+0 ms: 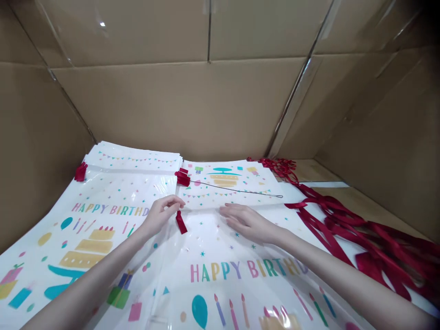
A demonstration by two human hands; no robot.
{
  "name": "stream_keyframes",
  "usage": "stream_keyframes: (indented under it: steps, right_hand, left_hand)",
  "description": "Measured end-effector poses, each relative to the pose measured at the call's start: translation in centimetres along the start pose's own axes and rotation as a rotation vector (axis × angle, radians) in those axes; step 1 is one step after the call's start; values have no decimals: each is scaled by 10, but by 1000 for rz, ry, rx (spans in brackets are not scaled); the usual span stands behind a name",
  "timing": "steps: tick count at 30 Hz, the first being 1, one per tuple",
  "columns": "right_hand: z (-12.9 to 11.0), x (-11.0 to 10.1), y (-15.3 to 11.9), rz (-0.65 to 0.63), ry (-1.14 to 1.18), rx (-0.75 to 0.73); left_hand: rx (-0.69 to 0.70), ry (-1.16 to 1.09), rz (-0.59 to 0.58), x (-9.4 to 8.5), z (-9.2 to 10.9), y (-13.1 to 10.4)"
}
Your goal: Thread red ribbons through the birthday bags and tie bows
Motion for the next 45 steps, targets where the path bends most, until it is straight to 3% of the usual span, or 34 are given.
stream_keyframes:
  steps: [4, 7, 11, 16, 21, 25, 30, 34, 39, 42, 45]
  right_hand:
    - [-7, 16, -16, -175, -72, 45]
    - [-12, 26, -23, -211, -107, 68]
    - [-18, 36, -22, -158, -161, 104]
    - [-35, 52, -13, -103, -176, 144]
    - [-42, 55, -11, -60, -141, 160]
    - [-17, 38, -30, -76, -129, 189]
    - [34, 12, -76, 34, -243, 403]
    - [52, 5, -100, 99, -291, 510]
    - [53, 7, -103, 114, -299, 530]
    - [52, 8, -102, 112, -304, 535]
    - [53, 9, -103, 119, -317, 542]
  left_hand:
    - [99, 254, -27, 3, -11, -28]
    - [203, 381, -77, 7, -9, -31]
    - [283, 515, -173, 20, -9, -3]
    - [319, 677, -314, 51, -18, 44]
    - [257, 738, -397, 75, -30, 59]
    - [223, 766, -380, 83, -41, 54]
    - [231, 825, -337, 86, -46, 49]
    - [226, 837, -326, 89, -44, 50]
    - [242, 727, -271, 75, -41, 49]
    - [257, 686, -95, 44, -42, 44]
    - [170, 724, 31, 7, -44, 32]
Point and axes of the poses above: each hand's wrist, its own y-axis towards the middle knuckle, its own x-axis out of the palm, z = x × y, the point moved 2 cm from there along y, towards the middle knuckle, and after that the axes turned 1 degree about z, right-handed, at the moved point
